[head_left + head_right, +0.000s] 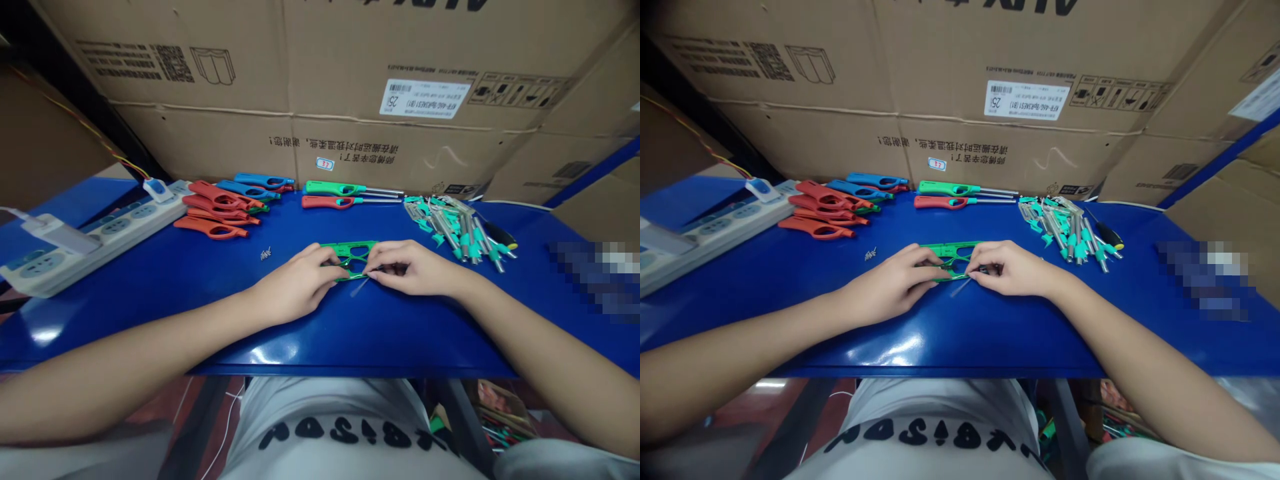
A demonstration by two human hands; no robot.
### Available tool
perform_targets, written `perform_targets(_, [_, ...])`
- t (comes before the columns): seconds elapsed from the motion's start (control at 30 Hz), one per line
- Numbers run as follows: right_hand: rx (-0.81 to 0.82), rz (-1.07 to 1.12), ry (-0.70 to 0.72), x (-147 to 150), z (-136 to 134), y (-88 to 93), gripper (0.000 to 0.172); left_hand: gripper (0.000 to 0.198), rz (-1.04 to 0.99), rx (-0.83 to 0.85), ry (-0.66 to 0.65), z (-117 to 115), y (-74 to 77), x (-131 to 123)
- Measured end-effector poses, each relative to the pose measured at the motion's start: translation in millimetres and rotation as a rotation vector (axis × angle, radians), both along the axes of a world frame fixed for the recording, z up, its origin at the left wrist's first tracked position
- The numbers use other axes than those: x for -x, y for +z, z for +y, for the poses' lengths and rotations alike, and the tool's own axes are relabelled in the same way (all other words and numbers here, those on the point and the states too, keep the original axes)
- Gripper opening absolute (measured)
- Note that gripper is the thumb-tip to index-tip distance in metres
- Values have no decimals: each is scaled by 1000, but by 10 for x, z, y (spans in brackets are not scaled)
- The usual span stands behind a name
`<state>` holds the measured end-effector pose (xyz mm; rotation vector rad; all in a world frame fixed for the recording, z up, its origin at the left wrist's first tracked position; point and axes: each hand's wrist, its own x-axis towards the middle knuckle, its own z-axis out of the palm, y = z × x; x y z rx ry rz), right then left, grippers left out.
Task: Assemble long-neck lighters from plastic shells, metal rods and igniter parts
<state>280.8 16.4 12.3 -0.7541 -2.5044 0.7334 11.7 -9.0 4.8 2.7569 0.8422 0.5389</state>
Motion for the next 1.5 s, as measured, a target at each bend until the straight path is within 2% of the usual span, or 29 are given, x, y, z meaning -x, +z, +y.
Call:
perform_targets(0.7, [-57, 5, 26, -33, 8, 0, 19, 32, 24, -8, -11, -4, 1, 7])
perform_targets(1.03, [-30, 29, 25, -75, 37, -27, 19, 30, 21, 14, -8, -2, 12, 4])
perform_targets(1.5, [-63, -35, 21, -2, -33, 55, 24, 35, 108, -47, 17, -37, 47, -3])
